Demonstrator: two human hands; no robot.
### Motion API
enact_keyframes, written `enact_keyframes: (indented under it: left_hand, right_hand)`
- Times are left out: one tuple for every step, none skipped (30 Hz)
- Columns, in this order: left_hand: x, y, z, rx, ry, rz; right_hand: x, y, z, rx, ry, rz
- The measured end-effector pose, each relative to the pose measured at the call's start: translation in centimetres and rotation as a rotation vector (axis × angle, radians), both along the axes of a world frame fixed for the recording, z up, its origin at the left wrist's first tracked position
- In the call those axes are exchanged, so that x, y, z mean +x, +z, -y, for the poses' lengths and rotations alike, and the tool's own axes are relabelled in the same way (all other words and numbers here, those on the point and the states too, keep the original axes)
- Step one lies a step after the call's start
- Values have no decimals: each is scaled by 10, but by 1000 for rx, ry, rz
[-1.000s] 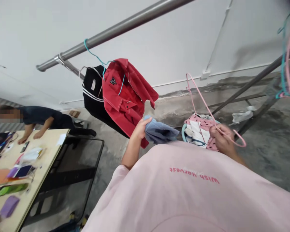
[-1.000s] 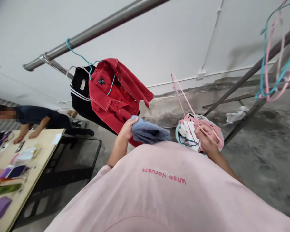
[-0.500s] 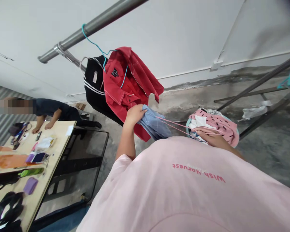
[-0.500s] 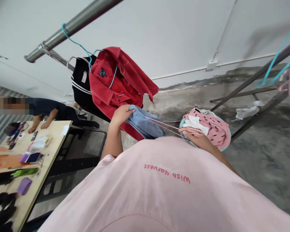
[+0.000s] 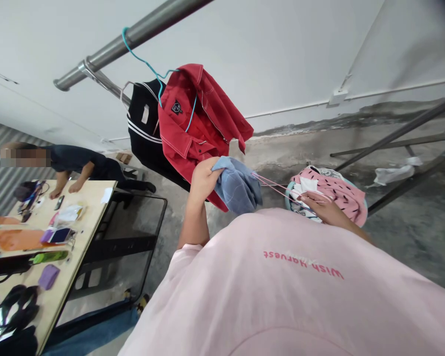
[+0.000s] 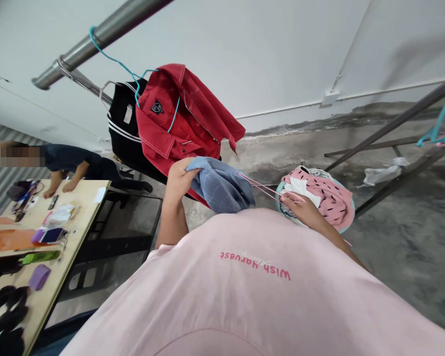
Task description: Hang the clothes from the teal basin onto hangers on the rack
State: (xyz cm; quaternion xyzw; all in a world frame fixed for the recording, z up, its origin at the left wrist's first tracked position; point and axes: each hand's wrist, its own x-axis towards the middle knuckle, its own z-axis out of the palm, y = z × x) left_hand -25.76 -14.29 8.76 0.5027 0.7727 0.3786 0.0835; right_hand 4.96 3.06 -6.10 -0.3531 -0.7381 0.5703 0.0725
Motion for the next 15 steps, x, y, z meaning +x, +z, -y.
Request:
enact_keyframes:
  left_hand:
    - [0,-1,0,37,4,24]
    - [0,-2,-1,68,15,46]
    - [0,-4,-2,91,28,65]
    - [-1,-6,-3,110,44,81]
    - [-3,-9,-4,125,59,92]
    - [-4,-11,-6,138,72,98]
    - [-5,-14,-8,152,83,99]
    - [-6,-16,-9,167,91,99]
    - [-7,-18,-11,181,98,99]
    - [-8,-20,-12,195,105,101]
    - [-8,-22,-14,207,113,105]
    - [-8,-24,-15,215,121,112]
    - [-8,-25,-17,219,130,121]
    - [-7,-26,-18,219,136,128]
    - [-6,-26,-19,216,140,135]
  right_hand:
    - [0,1,-1,8,0,2]
    - [0,2,-1,16,0,-2]
    - [1,4,-1,23,-1,-11]
    - [2,8,-1,25,-2,-21]
    - [3,11,-1,22,-5,-32]
    - [4,16,-1,19,-11,-43]
    - [6,20,-1,20,-16,-56]
    - [8,25,-1,27,-19,-70]
    - [10,29,-1,36,-14,-79]
    - [12,33,-1,45,-2,-81]
    - [14,36,-1,51,19,-75]
    - [15,38,-1,50,48,-63]
    - [16,39,-1,45,75,-46]
    - [17,39,0,39,95,-29]
    - [17,39,1,36,99,-19]
